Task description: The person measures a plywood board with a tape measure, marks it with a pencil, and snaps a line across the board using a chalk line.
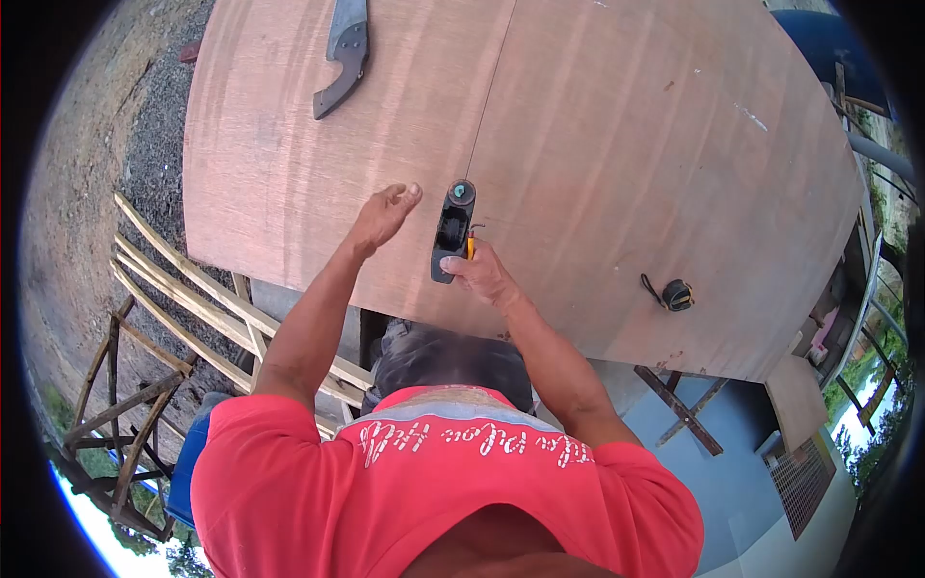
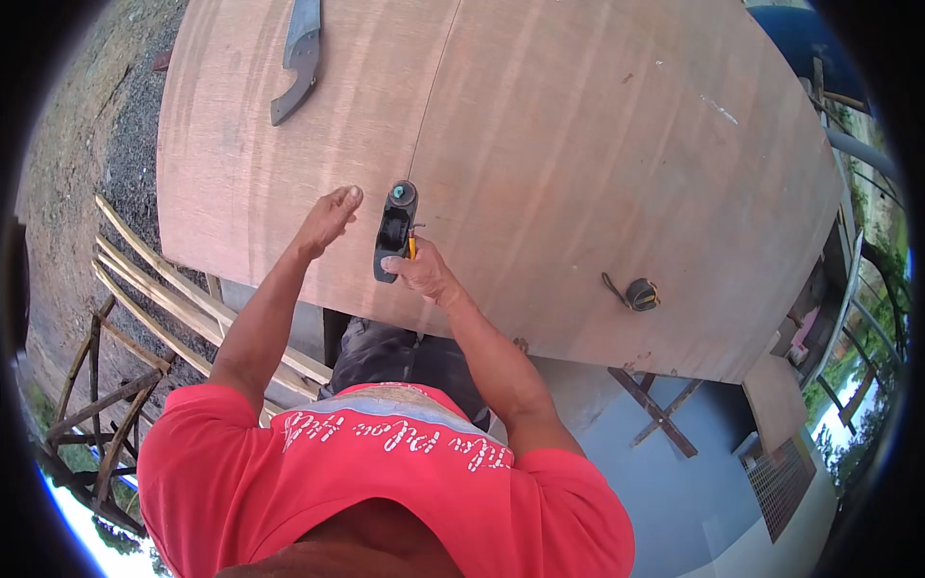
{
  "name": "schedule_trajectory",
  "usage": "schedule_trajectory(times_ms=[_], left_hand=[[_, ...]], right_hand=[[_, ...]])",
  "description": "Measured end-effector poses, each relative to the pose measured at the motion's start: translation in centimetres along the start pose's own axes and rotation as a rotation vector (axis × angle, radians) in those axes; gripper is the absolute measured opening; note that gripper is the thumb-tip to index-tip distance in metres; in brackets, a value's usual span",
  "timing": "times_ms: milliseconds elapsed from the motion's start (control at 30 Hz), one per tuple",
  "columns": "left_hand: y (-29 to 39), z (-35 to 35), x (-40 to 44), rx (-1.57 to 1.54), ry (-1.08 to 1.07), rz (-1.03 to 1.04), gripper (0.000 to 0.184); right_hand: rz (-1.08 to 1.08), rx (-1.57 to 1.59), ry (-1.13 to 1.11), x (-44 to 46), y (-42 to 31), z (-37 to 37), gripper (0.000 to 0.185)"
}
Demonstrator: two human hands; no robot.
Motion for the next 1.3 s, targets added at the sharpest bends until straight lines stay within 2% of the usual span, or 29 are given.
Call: schedule_trajectory(times_ms=[33, 67, 167, 300, 367, 467, 567, 667, 700, 733, 800, 833, 967, 1000, 1133, 1233, 1300], left_hand=[[0.7, 2.7, -3.4, -0.127, -0.152, -0.091, 0.088], [-1.7, 5.3, -3.9, -0.262, -0.252, -0.106, 0.076], [-1.9, 7.8, -6.0, -0.589, -0.209, -0.119, 0.068], [-3.5, 9.0, -6.5, -0.716, -0.24, -0.188, 0.063], [-3.8, 9.4, -7.3, -0.69, -0.223, -0.17, 0.06], [-4.4, 9.2, -8.3, -0.629, -0.113, -0.148, 0.061], [-6.5, 8.8, -10.7, -0.555, -0.038, -0.196, 0.064], [-9.4, 8.2, -13.5, -0.474, 0.025, -0.176, 0.073], [-10.6, 8.0, -14.7, -0.449, 0.055, -0.161, 0.077], [-12.0, 7.8, -16.0, -0.417, 0.096, -0.191, 0.073], [-15.9, 8.0, -17.8, -0.347, 0.154, -0.179, 0.068], [-17.4, 7.9, -18.7, -0.309, 0.182, -0.169, 0.066], [-17.7, 7.3, -23.3, -0.146, 0.272, -0.23, 0.063], [-18.0, 7.4, -23.2, -0.1, 0.285, -0.199, 0.046], [-19.5, 8.7, -23.4, -0.176, 0.253, -0.277, 0.054], [-21.2, 9.3, -24.4, -0.039, 0.229, -0.353, 0.054], [-22.4, 9.2, -25.2, 0.022, 0.301, -0.319, 0.058]], right_hand=[[-0.037, -0.037, 0.023, -0.2, -0.8, 1.1, 0.04], [-0.057, -0.085, 0.048, -0.1, -0.5, 1.4, 0.04], [-0.081, -0.246, 0.13, 0.7, 2.1, 0.7, 0.04], [-0.01, -0.476, 0.187, -1.0, 3.0, 0.7, 0.044], [0.01, -0.693, 0.182, -2.2, 4.0, 0.5, 0.046], [-0.001, -0.785, 0.172, -4.6, 5.0, 1.1, 0.045], [-0.108, -0.751, 0.258, -7.5, 6.5, -0.4, 0.042], [0.062, -0.844, 0.237, -10.3, 8.2, -5.0, 0.046], [0.092, -0.787, 0.257, -11.3, 7.6, -5.8, 0.048], [0.129, -0.731, 0.274, -12.2, 7.2, -6.7, 0.049], [0.012, -0.822, 0.287, -12.5, 7.3, -10.5, 0.047], [0.036, -0.86, 0.281, -12.5, 6.6, -11.6, 0.046], [0.01, -0.959, 0.29, -11.2, 3.3, -13.4, 0.041], [-0.029, -0.965, 0.267, -10.3, 2.7, -13.3, 0.038], [-0.09, -1.006, 0.211, -6.2, 0.5, -10.9, 0.032], [-0.111, -0.992, 0.199, -2.8, -0.9, -8.8, 0.03], [-0.147, -0.964, 0.191, -1.0, -1.3, -7.5, 0.029]])
Point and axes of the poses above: each hand's wrist, its own x-axis towards the middle knuckle, its own z-axis out of the palm, y = z × x, the point moved 8 cm from there along x, towards the middle knuckle
